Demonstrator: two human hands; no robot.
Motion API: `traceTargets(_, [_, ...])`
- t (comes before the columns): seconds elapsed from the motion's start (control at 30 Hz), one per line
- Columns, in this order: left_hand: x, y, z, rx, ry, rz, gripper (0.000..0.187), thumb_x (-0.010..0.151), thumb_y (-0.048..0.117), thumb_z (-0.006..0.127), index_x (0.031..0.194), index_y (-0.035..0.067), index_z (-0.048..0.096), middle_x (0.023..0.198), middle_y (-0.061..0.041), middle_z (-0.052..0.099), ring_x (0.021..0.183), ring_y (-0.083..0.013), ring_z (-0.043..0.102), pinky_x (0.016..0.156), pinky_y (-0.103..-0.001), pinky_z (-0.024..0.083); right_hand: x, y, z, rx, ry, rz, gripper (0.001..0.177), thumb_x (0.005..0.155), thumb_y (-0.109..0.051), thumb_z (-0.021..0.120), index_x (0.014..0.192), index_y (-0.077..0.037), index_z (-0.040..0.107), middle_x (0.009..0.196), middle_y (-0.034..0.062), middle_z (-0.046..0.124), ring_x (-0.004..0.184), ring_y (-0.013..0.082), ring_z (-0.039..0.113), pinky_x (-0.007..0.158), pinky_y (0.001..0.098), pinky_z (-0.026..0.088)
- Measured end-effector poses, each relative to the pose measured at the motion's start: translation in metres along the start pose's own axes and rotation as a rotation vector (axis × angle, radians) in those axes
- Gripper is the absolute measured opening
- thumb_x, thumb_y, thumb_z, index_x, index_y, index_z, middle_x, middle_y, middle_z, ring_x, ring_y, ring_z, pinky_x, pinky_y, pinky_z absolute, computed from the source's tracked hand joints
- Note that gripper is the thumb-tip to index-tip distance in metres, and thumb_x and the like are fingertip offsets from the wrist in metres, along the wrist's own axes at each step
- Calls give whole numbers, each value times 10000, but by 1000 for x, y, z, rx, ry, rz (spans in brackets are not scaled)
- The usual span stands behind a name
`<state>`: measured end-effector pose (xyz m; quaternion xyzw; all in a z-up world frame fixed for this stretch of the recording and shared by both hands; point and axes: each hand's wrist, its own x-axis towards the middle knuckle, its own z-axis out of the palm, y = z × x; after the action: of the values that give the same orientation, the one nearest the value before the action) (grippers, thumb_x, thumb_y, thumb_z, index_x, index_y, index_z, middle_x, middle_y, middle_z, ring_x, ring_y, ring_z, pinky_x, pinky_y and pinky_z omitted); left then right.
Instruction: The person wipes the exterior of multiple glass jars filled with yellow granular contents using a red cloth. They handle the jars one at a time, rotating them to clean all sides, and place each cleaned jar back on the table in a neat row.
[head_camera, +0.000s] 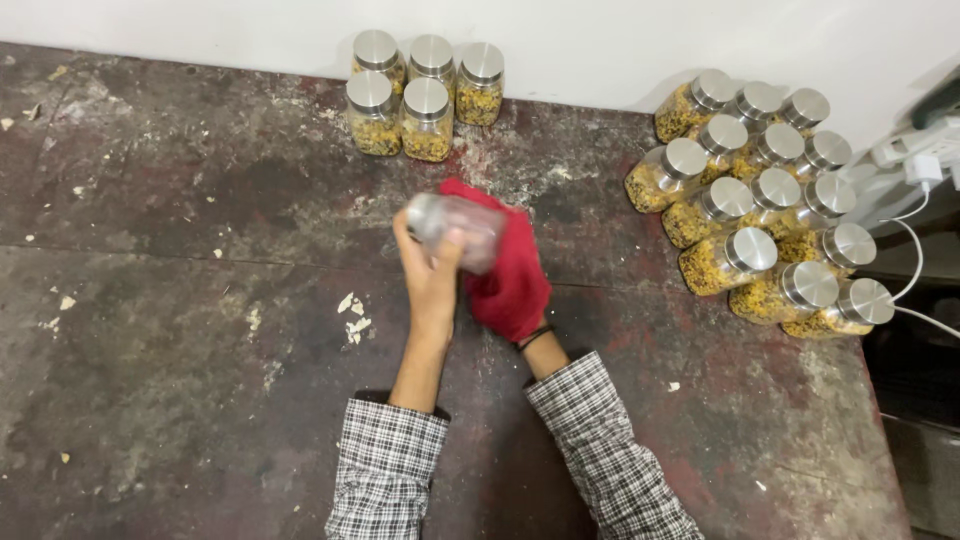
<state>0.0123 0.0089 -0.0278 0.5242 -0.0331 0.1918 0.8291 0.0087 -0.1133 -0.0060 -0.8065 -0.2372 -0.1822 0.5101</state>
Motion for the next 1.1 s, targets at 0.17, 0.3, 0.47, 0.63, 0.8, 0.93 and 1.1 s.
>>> traceTargets(0.17, [10, 14, -5, -187, 241, -114, 742, 941, 348, 680, 1494, 149, 227, 1367, -115, 505, 1201, -206, 570, 917, -339, 533, 11, -37, 9, -2, 91, -24, 527, 928, -5, 564, 1451, -48, 518, 1533, 227, 495, 1486, 379, 460, 1246, 419, 363])
traceTargets(0.3, [7, 5, -3, 81, 129, 70, 721, 1060, 305, 633, 1597, 126, 187, 1499, -154, 463, 1333, -249, 544, 1092, -370, 506, 12, -34, 13, -214, 68, -220, 397, 987, -64, 585, 1378, -127, 607, 1581, 190, 438, 1526, 406, 381, 1299, 468, 298])
traceTargets(0.47, [5, 10, 5, 99, -107, 30, 812, 976, 225, 749, 1581, 102, 221, 1486, -148, 440, 1311, -264, 562, 1055, -400, 519, 12, -26, 1, -65, 200, -112, 277, 1050, -120, 534, 1309, -67, 616, 1527, 201, 472, 1490, 385, 410, 1273, 461, 308])
traceTargets(0.63, [-5, 30, 1, 507, -258, 232, 820, 842, 248, 848, 1527, 86, 429, 1473, -122, 553, 1374, -262, 587, 1159, -395, 492, 10, 35, -4, 582, 201, 234, 298, 1115, -206, 470, 1198, 5, 663, 1218, 154, 658, 1203, 252, 606, 1126, 371, 434])
traceTargets(0.8, [-3, 24, 1, -18, -222, 22, 822, 908, 391, 812, 1543, 76, 398, 1466, -142, 496, 1387, -268, 538, 1176, -414, 480, 6, 88, 16, 1283, 179, 479, 251, 1115, -187, 477, 1239, -14, 611, 1151, 91, 687, 1035, 203, 660, 951, 342, 545])
traceTargets(0.93, [2, 22, 4, -217, -6, -130, 767, 947, 387, 714, 1535, 149, 282, 1485, -137, 468, 1355, -282, 534, 1093, -450, 495, 3, 61, 16, 1263, 222, 595, 354, 974, -185, 434, 1282, -88, 581, 1208, 22, 711, 1003, 244, 696, 733, 436, 558])
traceTargets(1.1, [8, 24, 1, -344, 177, -78, 764, 959, 304, 668, 1517, 179, 162, 1467, -118, 422, 1339, -291, 549, 1044, -486, 557, 2, -13, 7, 21, 27, 133, 481, 952, 4, 550, 1427, -56, 509, 1370, 174, 643, 1283, 340, 651, 1064, 396, 519])
